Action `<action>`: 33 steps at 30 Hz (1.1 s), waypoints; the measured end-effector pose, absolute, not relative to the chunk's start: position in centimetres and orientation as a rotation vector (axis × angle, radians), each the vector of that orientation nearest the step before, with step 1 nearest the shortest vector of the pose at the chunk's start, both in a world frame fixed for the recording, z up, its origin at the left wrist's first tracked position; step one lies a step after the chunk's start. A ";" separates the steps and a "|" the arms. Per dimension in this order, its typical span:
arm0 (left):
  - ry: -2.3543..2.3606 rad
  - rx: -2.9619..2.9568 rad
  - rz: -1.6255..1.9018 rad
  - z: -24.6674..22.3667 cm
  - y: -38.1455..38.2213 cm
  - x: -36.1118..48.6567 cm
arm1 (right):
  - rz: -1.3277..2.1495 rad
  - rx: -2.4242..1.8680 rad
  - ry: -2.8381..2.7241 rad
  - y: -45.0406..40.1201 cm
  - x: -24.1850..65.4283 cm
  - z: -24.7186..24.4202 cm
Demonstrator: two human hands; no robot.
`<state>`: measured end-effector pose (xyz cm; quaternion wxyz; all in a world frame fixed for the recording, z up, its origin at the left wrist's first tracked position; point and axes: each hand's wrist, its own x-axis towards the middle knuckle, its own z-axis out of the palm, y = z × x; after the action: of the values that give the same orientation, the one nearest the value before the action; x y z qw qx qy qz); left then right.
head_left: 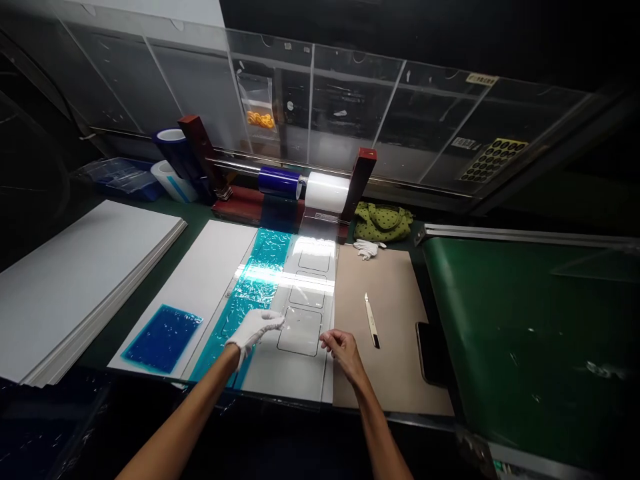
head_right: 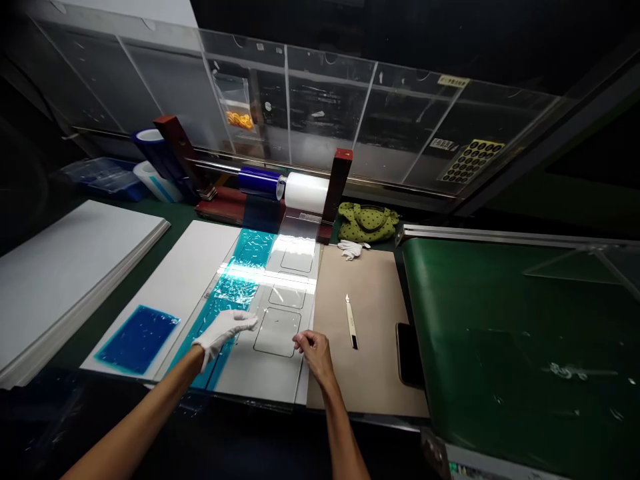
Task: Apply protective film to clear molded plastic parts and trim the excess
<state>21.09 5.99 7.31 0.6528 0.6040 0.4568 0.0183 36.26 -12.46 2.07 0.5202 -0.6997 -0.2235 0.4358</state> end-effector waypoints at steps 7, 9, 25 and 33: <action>1.095 1.256 0.052 2.2 -0.9 12.1 | 1.081 -1.792 -0.449 -19.5 26.4 -1.0; 1.112 1.220 0.054 1.0 -2.6 10.1 | 1.085 -1.825 -0.430 -21.0 24.4 -1.7; 1.215 1.156 0.129 0.2 -6.1 6.6 | 1.004 -1.993 -0.357 -23.2 22.6 -0.5; 1.087 1.315 -0.047 4.5 -6.3 10.5 | 0.041 -2.485 -0.379 -31.3 38.3 17.2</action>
<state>10.46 -6.35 4.46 0.6574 0.5806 0.4799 -0.0207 38.33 -31.28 17.24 0.3088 -0.9401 -0.1433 0.0157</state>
